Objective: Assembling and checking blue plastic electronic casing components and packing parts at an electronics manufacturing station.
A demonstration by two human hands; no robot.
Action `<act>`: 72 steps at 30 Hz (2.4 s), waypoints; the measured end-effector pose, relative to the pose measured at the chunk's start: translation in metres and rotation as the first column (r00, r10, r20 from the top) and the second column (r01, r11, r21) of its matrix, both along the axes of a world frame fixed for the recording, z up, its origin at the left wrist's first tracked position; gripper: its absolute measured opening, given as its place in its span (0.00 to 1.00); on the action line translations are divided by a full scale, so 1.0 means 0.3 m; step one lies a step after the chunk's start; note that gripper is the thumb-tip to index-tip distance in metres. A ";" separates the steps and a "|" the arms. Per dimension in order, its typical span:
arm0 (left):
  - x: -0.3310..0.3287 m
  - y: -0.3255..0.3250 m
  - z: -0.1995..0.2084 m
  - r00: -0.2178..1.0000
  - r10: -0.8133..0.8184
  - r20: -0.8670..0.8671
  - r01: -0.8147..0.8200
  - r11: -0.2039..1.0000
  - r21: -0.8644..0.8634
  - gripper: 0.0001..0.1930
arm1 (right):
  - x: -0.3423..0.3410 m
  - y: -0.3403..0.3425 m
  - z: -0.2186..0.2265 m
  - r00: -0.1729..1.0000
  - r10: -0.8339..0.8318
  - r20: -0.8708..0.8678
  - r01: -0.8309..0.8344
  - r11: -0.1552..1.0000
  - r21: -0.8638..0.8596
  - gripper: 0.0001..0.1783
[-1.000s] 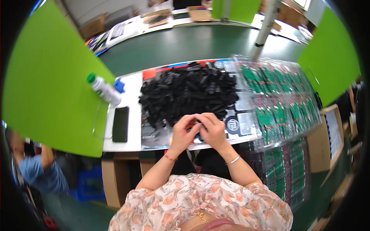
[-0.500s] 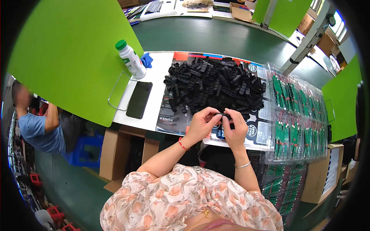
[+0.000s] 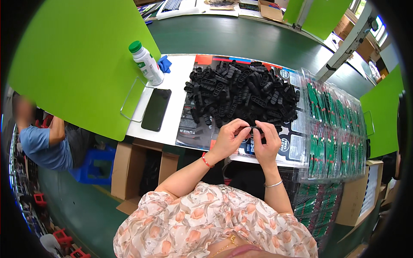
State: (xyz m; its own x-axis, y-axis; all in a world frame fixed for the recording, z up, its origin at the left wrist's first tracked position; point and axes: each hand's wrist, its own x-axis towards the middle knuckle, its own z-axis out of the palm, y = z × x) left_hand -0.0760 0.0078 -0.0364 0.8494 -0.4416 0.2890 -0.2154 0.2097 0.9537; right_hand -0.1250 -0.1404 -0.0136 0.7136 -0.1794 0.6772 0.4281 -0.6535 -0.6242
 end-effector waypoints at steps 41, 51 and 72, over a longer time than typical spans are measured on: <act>-0.008 -0.111 0.058 0.632 -0.033 0.774 -0.535 0.704 0.467 0.26 | 0.029 -0.016 -0.023 0.976 -0.214 0.045 0.217 0.975 -0.054 0.20; 0.004 -0.101 0.051 0.677 -0.029 0.736 -0.475 0.746 0.467 0.23 | 0.024 -0.015 -0.015 0.989 -0.134 0.067 0.141 0.983 -0.116 0.18; 0.031 -0.074 0.004 0.634 0.090 0.768 -0.458 0.843 0.280 0.18 | 0.046 -0.090 -0.072 0.990 -0.126 0.064 0.086 0.897 0.434 0.12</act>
